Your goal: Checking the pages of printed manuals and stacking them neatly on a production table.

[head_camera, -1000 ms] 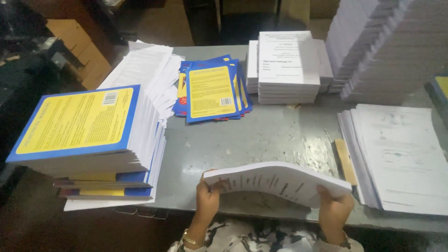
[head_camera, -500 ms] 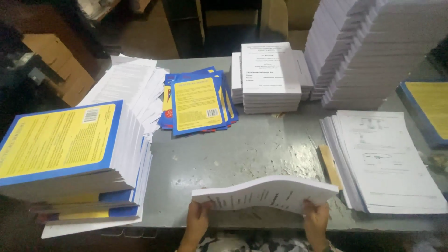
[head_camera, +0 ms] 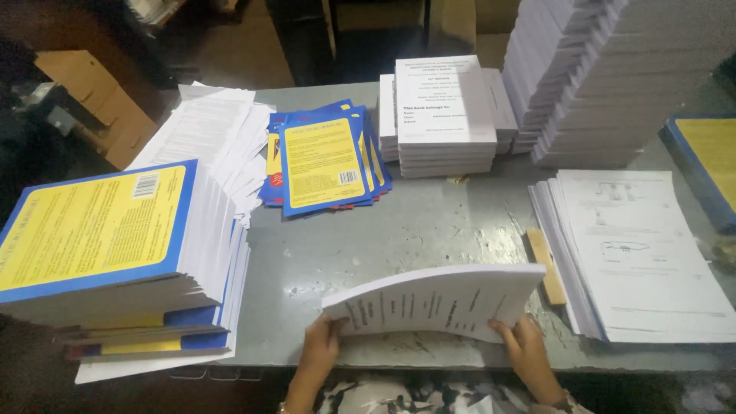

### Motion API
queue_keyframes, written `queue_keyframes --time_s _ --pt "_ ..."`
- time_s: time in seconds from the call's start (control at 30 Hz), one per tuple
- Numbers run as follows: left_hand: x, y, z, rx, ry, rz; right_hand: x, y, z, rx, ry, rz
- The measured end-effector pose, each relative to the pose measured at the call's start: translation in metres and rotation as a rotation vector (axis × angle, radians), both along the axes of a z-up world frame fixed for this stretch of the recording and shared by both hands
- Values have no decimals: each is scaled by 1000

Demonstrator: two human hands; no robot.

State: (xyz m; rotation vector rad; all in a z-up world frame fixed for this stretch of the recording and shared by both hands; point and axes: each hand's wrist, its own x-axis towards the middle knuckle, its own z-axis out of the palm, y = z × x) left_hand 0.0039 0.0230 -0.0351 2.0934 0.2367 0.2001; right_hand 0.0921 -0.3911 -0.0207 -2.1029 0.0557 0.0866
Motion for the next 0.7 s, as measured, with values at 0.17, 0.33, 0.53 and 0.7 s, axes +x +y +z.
queue_keyframes --time_s 0.17,0.33,0.53,0.7 --pt "39 -15 161 -102 363 -45 14 35 154 141 241 -32" --pt "116 -15 232 -322 294 -34 76 38 235 362 160 -146" --pt "268 9 242 -291 156 -223 160 61 319 508 173 -44" --pt "359 -4 275 -497 218 -104 282 45 259 489 -41 -194"
